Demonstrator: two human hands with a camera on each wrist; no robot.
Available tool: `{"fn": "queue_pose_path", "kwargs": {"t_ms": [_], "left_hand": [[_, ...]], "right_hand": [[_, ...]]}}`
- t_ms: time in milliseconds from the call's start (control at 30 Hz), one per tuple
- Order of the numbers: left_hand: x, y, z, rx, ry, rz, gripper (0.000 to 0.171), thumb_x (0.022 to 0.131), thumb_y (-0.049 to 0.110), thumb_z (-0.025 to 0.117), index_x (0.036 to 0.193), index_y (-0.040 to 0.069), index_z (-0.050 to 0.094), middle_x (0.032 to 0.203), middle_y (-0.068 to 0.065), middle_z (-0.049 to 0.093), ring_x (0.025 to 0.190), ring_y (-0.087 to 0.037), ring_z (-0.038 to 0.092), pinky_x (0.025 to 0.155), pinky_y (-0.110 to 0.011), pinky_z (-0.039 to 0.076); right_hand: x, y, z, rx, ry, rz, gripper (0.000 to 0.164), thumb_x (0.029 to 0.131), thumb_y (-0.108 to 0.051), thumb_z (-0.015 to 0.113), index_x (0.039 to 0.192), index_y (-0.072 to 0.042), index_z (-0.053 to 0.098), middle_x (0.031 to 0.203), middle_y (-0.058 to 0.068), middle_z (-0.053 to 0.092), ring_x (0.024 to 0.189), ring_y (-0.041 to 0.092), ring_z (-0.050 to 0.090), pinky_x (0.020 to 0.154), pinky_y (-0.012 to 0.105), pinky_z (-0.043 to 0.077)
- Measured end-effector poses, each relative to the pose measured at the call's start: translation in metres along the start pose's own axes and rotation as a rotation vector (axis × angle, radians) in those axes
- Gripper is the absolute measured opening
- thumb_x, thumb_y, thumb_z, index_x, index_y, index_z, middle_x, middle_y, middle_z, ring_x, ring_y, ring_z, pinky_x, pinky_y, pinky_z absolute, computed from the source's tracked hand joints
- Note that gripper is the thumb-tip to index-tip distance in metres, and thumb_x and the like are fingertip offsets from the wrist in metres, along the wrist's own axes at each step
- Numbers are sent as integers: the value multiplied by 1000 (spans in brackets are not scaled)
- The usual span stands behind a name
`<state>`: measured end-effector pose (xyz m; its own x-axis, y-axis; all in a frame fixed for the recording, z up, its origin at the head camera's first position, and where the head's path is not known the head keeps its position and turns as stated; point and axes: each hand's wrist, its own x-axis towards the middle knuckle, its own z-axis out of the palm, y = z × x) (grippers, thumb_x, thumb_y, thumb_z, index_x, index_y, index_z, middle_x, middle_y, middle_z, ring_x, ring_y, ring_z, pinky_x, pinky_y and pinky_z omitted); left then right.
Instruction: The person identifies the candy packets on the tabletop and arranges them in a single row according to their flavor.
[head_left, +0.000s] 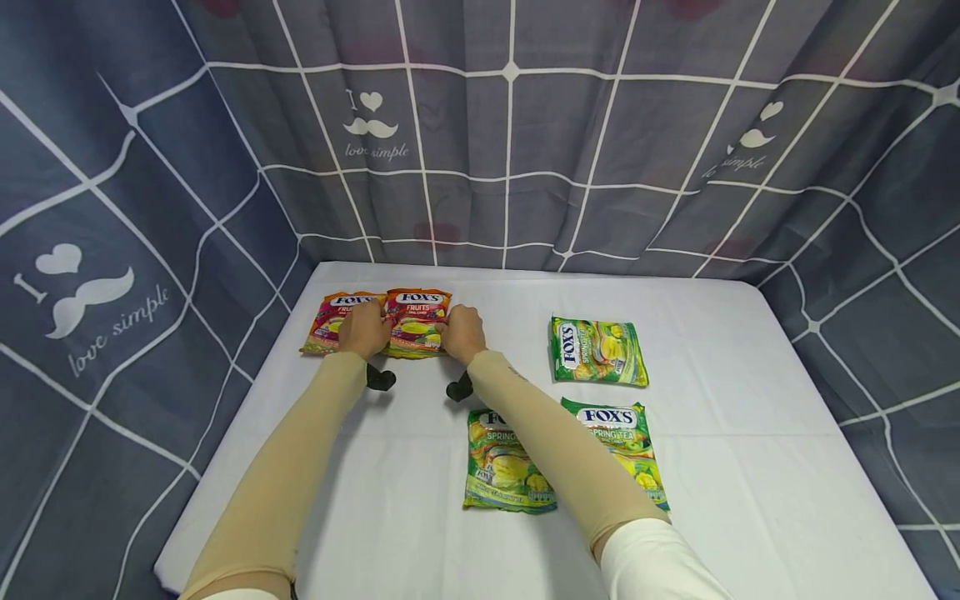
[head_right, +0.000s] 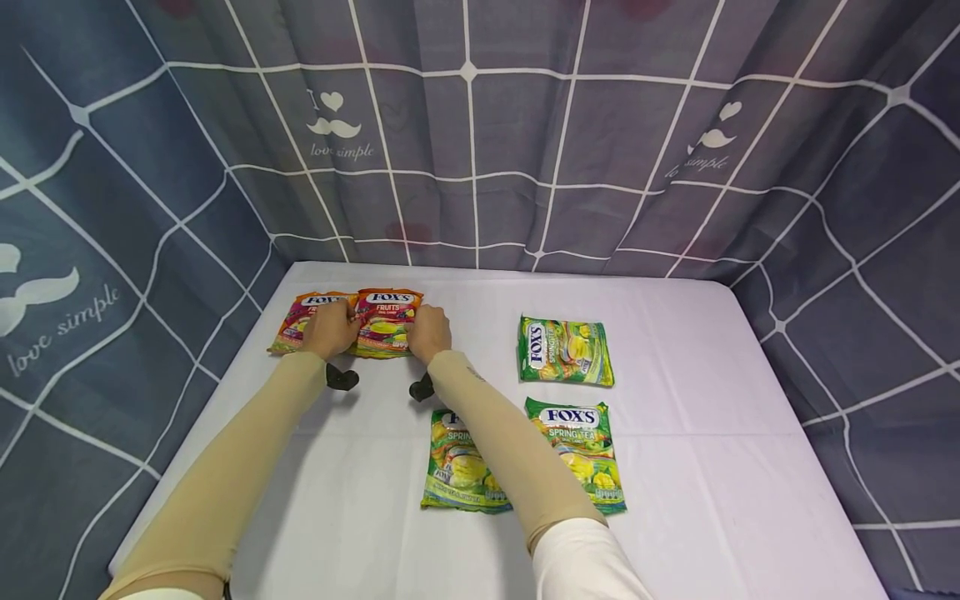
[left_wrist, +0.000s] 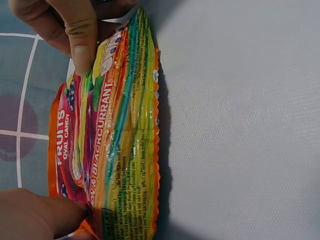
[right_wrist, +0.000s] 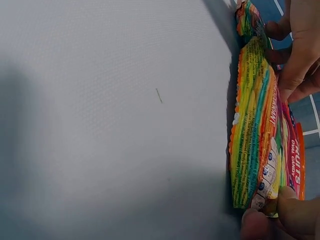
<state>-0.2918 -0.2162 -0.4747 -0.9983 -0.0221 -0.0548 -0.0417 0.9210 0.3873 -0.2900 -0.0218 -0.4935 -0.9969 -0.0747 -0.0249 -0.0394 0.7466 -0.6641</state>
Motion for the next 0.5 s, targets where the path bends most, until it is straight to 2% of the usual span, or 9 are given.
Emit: {"fn": "queue_pose_path", "kwargs": {"t_ms": [200,400,500], "left_hand": [[-1,0,-4,2,19,28,31,109,16,66,128,-8,66,124,-29,69,111,-42,70,94,-58,59],[-5,3,-7,-9,48,70,31,109,18,68,126,-8,68,117,-26,72,94,-37,70,81,-54,60],[-7,6,-10,-12,52,99,30,108,18,69,123,-8,68,110,-25,72,87,-35,68,75,-52,59]], "right_hand": [[0,-1,-4,-13,-13,-14,27,106,-21,77,103,6,78,94,13,75,79,20,65,71,31,58],[-2,-1,-9,-23,-9,-36,28,106,-20,77,101,7,80,95,14,77,77,20,65,67,30,56],[-4,-2,-12,0,3,-49,27,106,-19,77,106,9,79,102,18,77,82,24,66,71,32,58]]}}
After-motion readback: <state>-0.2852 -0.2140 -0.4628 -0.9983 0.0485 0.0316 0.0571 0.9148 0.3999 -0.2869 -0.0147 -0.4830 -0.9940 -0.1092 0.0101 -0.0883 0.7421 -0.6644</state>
